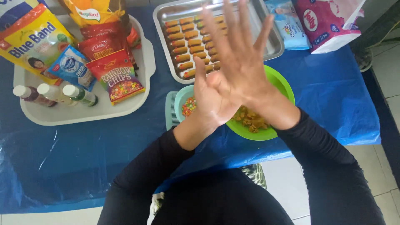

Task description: Shaping yellow dough into textured cylinders using a comb and decorating them with colorful sprinkles

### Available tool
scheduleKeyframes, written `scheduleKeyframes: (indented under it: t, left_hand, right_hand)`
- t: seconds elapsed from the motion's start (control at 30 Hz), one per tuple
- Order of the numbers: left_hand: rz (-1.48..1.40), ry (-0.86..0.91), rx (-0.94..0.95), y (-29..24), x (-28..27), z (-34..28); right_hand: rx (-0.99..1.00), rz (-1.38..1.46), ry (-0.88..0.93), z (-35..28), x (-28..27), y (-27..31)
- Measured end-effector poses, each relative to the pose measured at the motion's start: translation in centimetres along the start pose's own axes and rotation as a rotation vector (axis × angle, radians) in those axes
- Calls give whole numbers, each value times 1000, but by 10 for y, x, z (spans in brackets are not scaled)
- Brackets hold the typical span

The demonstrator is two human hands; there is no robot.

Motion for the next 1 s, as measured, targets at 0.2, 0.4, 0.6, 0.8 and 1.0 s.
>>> scheduleKeyframes:
  t: [0.2, 0.4, 0.6, 0.8, 1.0]
  left_hand:
    - [-616, 528, 372, -40, 47, -34]
    - [-65, 374, 82, -1, -12, 11]
    - [-14, 427, 13, 4, -28, 21]
    - [22, 447, 32, -10, -23, 14]
    - [129, 306, 206, -27, -29, 15]
  right_hand:
    - [-100, 2, -44, 1, -17, 14]
    - [-99, -114, -56, 4, 4, -14]
    - [-108, -221, -86, 1, 16, -36]
    - [65, 491, -515, -23, -98, -47]
    - [134, 498, -335, -62, -71, -22]
Point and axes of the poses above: each hand's wrist, its own z-axis towards the middle knuckle, its own x-axis out of the palm, y = z × x, the point moved 10 cm from there along z, towards the middle knuckle, and after that the axes turned 15 degrees about -y, right-handed, at the moved point
